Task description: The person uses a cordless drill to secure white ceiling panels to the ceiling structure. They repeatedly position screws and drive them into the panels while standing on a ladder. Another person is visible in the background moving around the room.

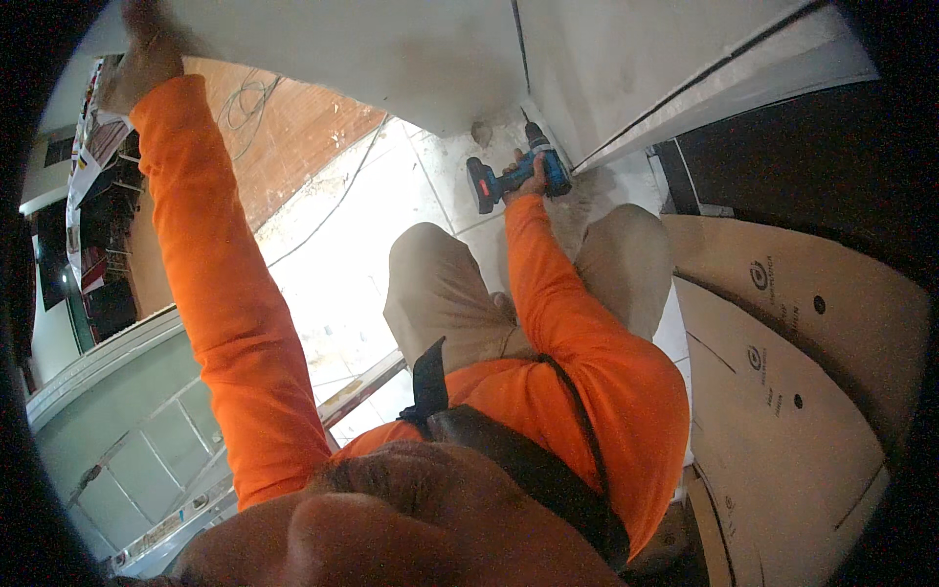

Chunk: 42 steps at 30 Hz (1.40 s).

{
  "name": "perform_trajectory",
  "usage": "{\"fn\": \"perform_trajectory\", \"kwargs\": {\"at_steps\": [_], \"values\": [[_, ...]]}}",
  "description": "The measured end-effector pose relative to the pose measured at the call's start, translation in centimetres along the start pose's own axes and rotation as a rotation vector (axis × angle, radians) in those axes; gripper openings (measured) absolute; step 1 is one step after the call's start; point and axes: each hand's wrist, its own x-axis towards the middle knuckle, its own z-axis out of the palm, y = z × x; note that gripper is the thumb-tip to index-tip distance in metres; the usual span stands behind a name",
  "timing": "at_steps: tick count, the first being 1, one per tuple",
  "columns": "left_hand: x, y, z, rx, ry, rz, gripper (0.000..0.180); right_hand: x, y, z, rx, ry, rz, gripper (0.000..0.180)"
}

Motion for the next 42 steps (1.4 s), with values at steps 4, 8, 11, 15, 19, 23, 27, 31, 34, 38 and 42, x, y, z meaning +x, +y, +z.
{"fn": "perform_trajectory", "kwargs": {"at_steps": [4, 8, 11, 15, 19, 23, 27, 31, 34, 38, 42], "values": [[-0.3, 0.3, 1.8, -0.067, 0.095, 0.027, 0.088, 1.5, -0.1, -1.3, 0.057, -0.081, 0.016, 0.047], [-0.5, 0.2, 2.1, -0.079, 0.158, 0.035, 0.087, 0.2, -0.4, 0.2, 0.033, 0.005, 0.012, 0.048], [-0.6, 0.5, 2.6, -0.099, 0.185, 0.043, 0.087, 0.7, -0.7, 0.1, 0.04, 0.009, -0.034, 0.05], [-0.7, 0.6, 2.5, -0.098, 0.223, 0.049, 0.086, 0.9, -1.4, -0.1, 0.047, -0.018, 0.007, 0.052], [-0.9, 0.5, 2.5, -0.104, 0.245, 0.051, 0.085, 1.1, -1.9, -0.6, 0.049, -0.044, 0.05, 0.053], [-1.0, 0.4, 2.6, -0.105, 0.272, 0.052, 0.084, 0.9, -1.9, -0.4, 0.027, -0.038, 0.028, 0.053], [-1.0, 0.6, 2.5, -0.1, 0.29, 0.056, 0.084, 1.5, -1.7, -0.4, 0.016, -0.052, 0.001, 0.051], [-1.0, 0.4, 2.6, -0.098, 0.304, 0.056, 0.083, 1.2, -2.0, -0.5, 0.027, -0.108, 0.123, 0.045], [-1.0, 0.5, 2.5, -0.094, 0.309, 0.061, 0.082, 1.9, -1.4, -0.7, 0.02, -0.086, 0.025, 0.042], [-0.9, 0.3, 2.5, -0.081, 0.321, 0.066, 0.082, 2.1, -0.9, -0.4, 0.015, -0.058, 0.035, 0.031], [-0.7, 0.1, 2.8, -0.08, 0.335, 0.071, 0.081, 2.6, -0.8, -1.3, 0.009, -0.111, 0.018, 0.023]]}}
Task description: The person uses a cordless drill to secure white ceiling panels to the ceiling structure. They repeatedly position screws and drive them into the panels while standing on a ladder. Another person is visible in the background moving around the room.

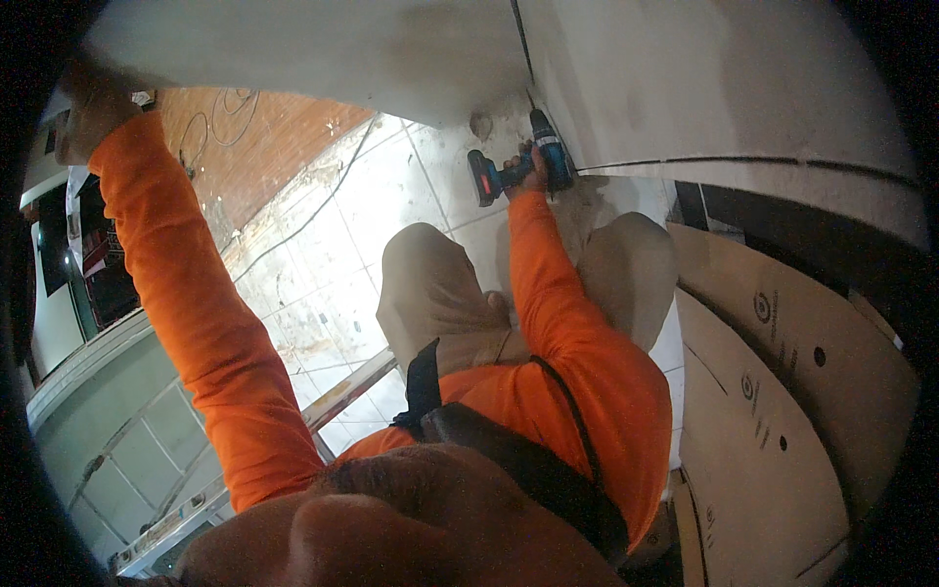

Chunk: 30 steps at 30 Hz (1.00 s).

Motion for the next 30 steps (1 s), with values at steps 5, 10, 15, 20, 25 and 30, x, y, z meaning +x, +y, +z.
{"fn": "perform_trajectory", "kwargs": {"at_steps": [5, 10, 15, 20, 25, 30], "values": [[0.0, 0.9, -0.1, -0.004, -0.047, -0.062, 0.076, 0.2, 0.2, -0.7, 0.044, -0.066, 0.004, 0.022], [-0.5, 2.4, -0.7, -0.003, -0.182, -0.144, 0.069, 0.1, 0.4, -0.8, 0.04, -0.054, -0.031, 0.023], [-0.4, 4.5, -1.1, 0.018, -0.255, -0.308, 0.089, 0.5, 0.5, -1.1, 0.077, -0.081, -0.034, 0.02], [-2.2, 7.0, -0.6, 0.07, -0.192, -0.462, 0.12, -1.2, 0.1, 1.2, 0.029, 0.017, -0.005, 0.02], [-1.4, 6.0, -1.7, 0.114, -0.38, -0.359, 0.116, -1.1, 0.4, 1.7, -0.008, 0.035, -0.056, 0.022], [-1.2, 5.3, -1.3, 0.183, -0.304, -0.324, 0.114, -0.4, 0.5, 0.5, -0.043, 0.044, -0.034, 0.025]]}}
